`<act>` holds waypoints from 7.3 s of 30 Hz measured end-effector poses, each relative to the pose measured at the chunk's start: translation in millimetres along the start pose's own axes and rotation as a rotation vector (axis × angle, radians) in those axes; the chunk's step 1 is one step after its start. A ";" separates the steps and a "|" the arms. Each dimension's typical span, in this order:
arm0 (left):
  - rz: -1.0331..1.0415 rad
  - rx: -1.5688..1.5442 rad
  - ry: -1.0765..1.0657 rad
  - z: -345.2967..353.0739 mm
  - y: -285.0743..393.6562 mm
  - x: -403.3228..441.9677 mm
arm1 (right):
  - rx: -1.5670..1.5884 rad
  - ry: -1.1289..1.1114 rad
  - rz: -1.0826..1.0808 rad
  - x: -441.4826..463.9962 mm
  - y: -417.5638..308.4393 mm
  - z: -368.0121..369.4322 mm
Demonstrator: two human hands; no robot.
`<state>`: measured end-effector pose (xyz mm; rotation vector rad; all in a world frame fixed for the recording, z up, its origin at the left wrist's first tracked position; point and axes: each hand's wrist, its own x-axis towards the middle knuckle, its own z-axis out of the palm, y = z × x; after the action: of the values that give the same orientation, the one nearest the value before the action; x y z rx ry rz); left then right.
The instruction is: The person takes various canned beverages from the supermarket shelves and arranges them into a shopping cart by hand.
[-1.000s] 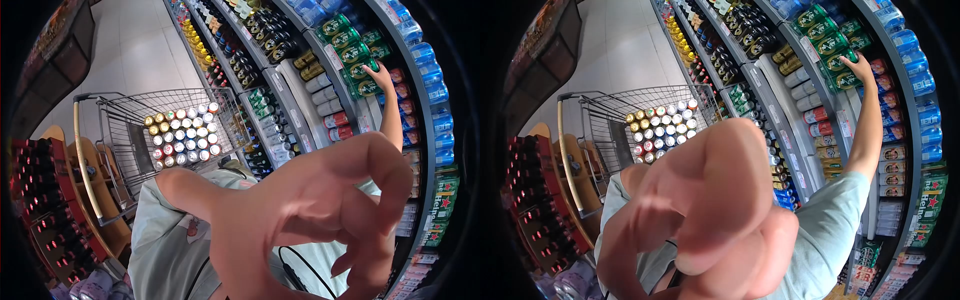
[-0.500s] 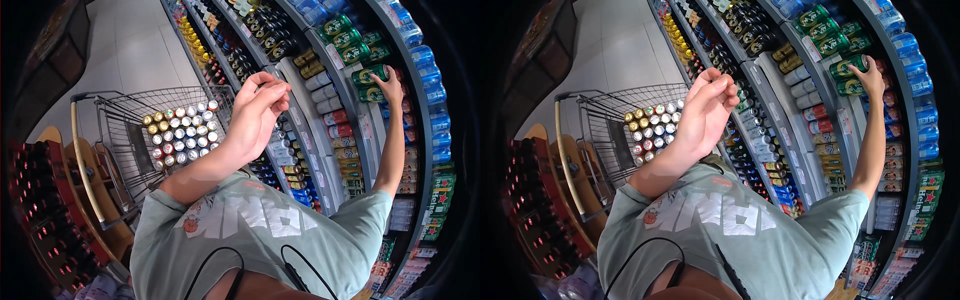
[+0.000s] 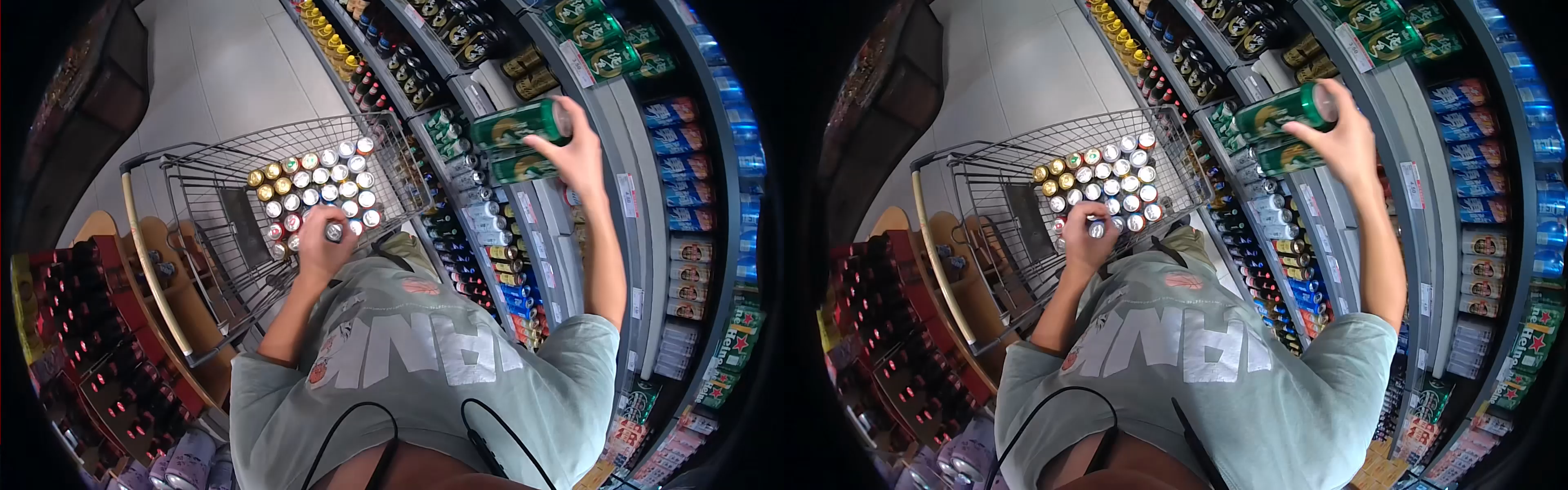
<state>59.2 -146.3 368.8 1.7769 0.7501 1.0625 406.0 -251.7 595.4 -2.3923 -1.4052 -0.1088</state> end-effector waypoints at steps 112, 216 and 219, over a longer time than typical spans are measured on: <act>-0.875 0.250 0.422 -240.1 -182.6 -100.2 | -0.292 0.164 -0.077 313.5 216.3 -90.3; -1.101 0.207 0.446 -235.6 -174.0 -93.8 | 0.327 -0.299 0.578 -128.7 105.5 496.4; -1.126 0.257 0.443 -230.0 -166.8 -87.8 | 0.317 -0.227 0.573 -112.8 137.0 474.5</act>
<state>-193.5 -61.5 236.9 0.9690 1.9141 0.5562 412.1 -241.2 89.0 -2.4753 -0.6957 0.5055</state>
